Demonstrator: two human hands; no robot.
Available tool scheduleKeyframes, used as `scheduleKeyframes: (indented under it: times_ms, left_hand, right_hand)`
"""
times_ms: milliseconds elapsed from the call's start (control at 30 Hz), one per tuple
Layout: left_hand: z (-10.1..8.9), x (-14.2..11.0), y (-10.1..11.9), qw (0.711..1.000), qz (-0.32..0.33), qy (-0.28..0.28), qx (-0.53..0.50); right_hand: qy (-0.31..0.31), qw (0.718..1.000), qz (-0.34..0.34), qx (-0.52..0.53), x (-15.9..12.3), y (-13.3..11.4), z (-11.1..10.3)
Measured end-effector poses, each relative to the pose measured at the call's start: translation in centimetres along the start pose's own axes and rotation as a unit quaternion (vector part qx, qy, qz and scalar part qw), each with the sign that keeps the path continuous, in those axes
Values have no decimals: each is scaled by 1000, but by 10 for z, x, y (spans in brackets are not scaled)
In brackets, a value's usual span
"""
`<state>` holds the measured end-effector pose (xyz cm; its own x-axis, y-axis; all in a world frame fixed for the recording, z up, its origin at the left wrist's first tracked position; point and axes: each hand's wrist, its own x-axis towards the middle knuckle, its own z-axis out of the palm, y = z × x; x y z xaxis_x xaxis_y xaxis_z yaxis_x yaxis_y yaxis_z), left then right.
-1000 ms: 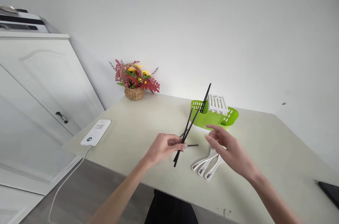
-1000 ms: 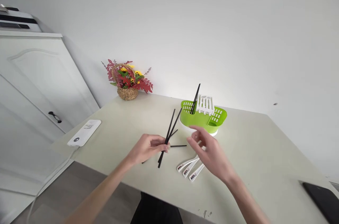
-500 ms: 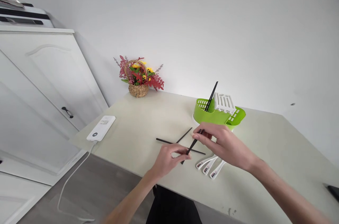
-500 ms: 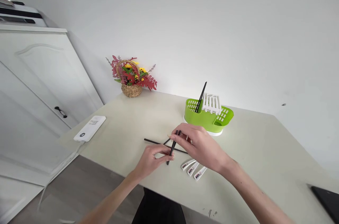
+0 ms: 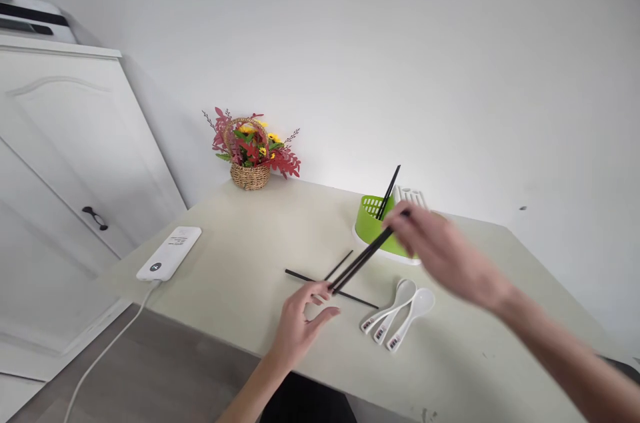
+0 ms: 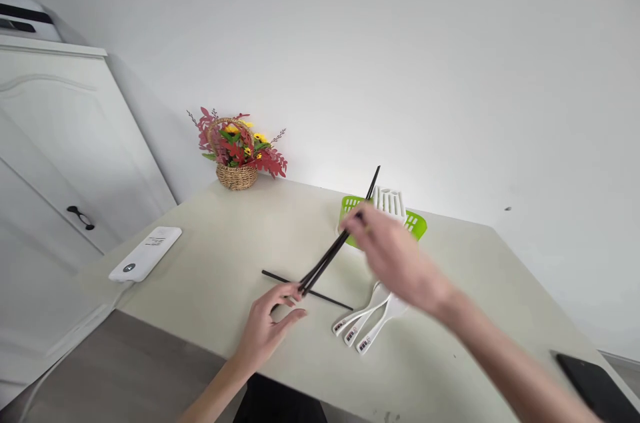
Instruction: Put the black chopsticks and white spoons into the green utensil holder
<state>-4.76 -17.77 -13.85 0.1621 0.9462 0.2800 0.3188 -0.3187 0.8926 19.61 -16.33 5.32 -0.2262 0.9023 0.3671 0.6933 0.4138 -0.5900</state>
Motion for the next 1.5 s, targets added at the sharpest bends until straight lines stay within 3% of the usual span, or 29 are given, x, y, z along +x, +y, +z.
scheduleKeyframes:
  times_ms: [100, 167, 233, 300, 433, 567, 667, 800, 900, 1033, 1200, 1333, 1400, 1500]
  left_hand:
    - [-1, 0, -5, 996, 13, 80, 25]
    - [-1, 0, -7, 995, 2, 89, 36]
    - [-1, 1, -7, 996, -9, 75, 42]
    - [-1, 1, -5, 996, -9, 70, 49]
    - [-4, 2, -2, 996, -6, 66, 61]
    - [-4, 3, -5, 995, 0, 57, 88]
    - [-2, 2, -9, 991, 26, 48, 125]
    - [-2, 4, -13, 968, 103, 36, 225]
    - [-8, 13, -17, 932, 145, 14, 331]
    - [-15, 31, -16, 885, 154, -64, 434]
    - [-17, 45, -7, 847, 90, -149, 503]
    - [-23, 49, 0, 876, 4, -138, 463]
    - [-25, 49, 6, 916, -20, -114, 385]
    - [-18, 44, 17, 980, -24, -85, 180]
  right_hand:
    - [162, 986, 9, -24, 42, 14, -53]
    - [187, 980, 10, -72, 72, 26, -78]
    - [144, 982, 27, -117, 98, 42, -86]
    - [75, 986, 41, -146, 119, 60, -78]
    - [-58, 983, 60, -164, 144, 96, -40]
    - [-71, 979, 69, -179, 156, 117, -16]
    - [-20, 975, 86, -205, 158, 121, -17]
    - [58, 967, 91, -229, 141, 112, -30]
    - [66, 972, 37, -223, 111, 97, -37]
    - [-15, 972, -54, -228, 56, 75, -35]
    - [-96, 960, -125, -231, 0, 64, -24]
    - [-115, 969, -111, -190, -25, 71, -8]
    - [-121, 981, -52, -141, -31, 76, 3]
    - [-115, 992, 54, -25, -28, 79, 20]
